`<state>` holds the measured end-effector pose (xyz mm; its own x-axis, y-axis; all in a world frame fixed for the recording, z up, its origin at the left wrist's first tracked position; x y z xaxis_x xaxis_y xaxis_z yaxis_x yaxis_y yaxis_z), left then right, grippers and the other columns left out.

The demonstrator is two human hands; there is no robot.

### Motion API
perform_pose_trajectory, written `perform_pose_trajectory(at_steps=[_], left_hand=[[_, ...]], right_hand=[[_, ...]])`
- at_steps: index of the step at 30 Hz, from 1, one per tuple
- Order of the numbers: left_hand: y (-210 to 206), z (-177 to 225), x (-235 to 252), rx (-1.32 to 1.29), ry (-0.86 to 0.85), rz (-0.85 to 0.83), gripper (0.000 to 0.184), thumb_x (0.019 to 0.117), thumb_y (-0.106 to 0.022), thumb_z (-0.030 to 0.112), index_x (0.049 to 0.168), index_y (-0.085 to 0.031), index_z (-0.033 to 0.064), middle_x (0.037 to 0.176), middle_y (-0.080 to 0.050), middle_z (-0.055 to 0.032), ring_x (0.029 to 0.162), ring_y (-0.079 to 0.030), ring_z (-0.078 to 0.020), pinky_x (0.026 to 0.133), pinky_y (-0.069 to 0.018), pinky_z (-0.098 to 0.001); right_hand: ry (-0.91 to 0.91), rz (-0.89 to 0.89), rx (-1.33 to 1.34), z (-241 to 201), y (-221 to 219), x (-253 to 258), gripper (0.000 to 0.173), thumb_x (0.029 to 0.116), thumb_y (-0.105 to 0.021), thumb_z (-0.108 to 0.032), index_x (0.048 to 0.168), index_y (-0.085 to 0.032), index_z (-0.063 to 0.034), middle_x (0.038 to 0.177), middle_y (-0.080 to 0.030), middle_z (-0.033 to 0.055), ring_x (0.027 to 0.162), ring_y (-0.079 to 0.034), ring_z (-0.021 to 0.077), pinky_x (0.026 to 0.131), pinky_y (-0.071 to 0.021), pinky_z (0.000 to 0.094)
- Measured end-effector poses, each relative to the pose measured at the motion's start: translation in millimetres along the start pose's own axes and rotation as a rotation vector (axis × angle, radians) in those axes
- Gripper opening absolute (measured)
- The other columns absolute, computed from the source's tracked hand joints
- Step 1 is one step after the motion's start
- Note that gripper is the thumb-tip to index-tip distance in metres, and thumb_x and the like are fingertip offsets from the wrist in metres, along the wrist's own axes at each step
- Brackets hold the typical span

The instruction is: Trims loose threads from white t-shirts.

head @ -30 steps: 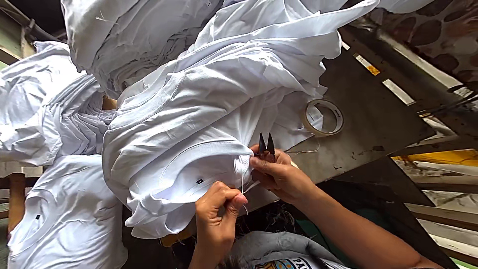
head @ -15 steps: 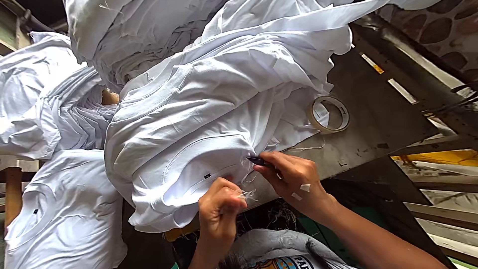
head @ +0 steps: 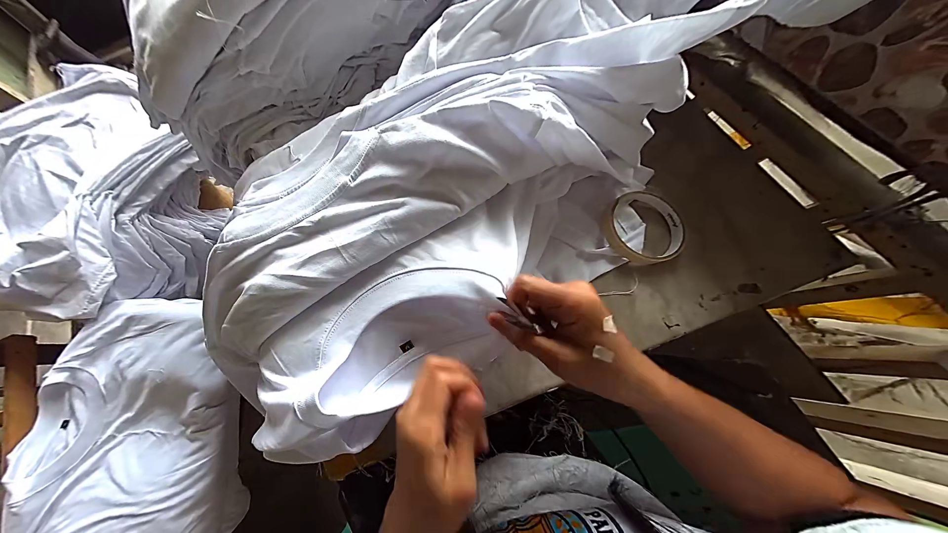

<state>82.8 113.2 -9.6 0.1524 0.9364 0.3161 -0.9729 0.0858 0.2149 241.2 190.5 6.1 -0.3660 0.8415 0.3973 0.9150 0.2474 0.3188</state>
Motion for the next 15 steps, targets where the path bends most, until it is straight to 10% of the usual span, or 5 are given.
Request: perform_pose_trajectory(at_steps=[4, 6, 9, 12, 15], left_hand=[[-15, 25, -26, -0.082, -0.057, -0.377, 0.043, 0.1068, -0.051, 0.030, 0.080, -0.063, -0.0016, 0.074, -0.064, -0.0117, 0.069, -0.063, -0.0133, 0.065, -0.0516, -0.0225], [3, 25, -20, 0.285, -0.062, -0.151, 0.057, 0.1051, -0.045, 0.051, 0.080, -0.068, 0.0046, 0.087, -0.072, -0.0078, 0.085, -0.070, -0.0103, 0.076, -0.0576, -0.0229], [27, 6, 1, 0.777, -0.018, 0.147, 0.057, 0.1038, -0.046, 0.052, 0.090, -0.077, 0.0057, 0.105, -0.075, -0.0109, 0.100, -0.067, -0.0232, 0.085, -0.0516, -0.0352], [-1, -19, 12, 0.622, -0.019, -0.043, 0.041, 0.0979, -0.059, 0.040, 0.093, -0.076, 0.0029, 0.116, -0.072, -0.0179, 0.117, -0.063, -0.0367, 0.105, -0.0437, -0.0522], [-25, -9, 23, 0.292, -0.182, -0.121, 0.020, 0.0896, -0.069, 0.019, 0.086, -0.056, 0.0051, 0.087, -0.061, -0.0121, 0.094, -0.061, -0.0201, 0.091, -0.0469, -0.0283]], right_hand=[[0.334, 0.130, -0.286, -42, 7, 67, 0.008, 0.0910, -0.066, -0.007, 0.088, -0.064, 0.0004, 0.073, -0.059, 0.0048, 0.064, -0.052, 0.0044, 0.057, -0.0412, 0.0173], [0.339, 0.147, -0.451, -29, -8, 107, 0.016, 0.0940, -0.062, -0.005, 0.105, -0.072, -0.0003, 0.102, -0.072, 0.0139, 0.073, -0.066, 0.0190, 0.057, -0.0494, 0.0336], [0.085, -0.168, -0.655, 33, -38, 145, 0.035, 0.0983, -0.053, -0.008, 0.130, -0.069, -0.0086, 0.146, -0.060, 0.0149, 0.105, -0.072, 0.0367, 0.077, -0.0544, 0.0558], [0.105, -0.201, -0.539, 34, -31, 141, 0.031, 0.0987, -0.062, -0.016, 0.127, -0.070, -0.0056, 0.142, -0.063, 0.0159, 0.121, -0.067, 0.0342, 0.094, -0.0528, 0.0554], [0.197, 0.101, -0.351, 7, 5, 100, 0.024, 0.0962, -0.063, -0.007, 0.118, -0.069, 0.0022, 0.128, -0.067, 0.0183, 0.112, -0.069, 0.0236, 0.091, -0.0574, 0.0395]])
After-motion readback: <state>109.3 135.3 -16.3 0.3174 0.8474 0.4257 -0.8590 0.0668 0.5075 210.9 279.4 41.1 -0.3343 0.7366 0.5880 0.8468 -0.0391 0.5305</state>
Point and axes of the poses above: each hand's wrist, its own x-axis towards the middle knuckle, its own y-axis out of the back of the hand, z = x × y, the point moved 5 cm from there along x, towards the middle knuckle
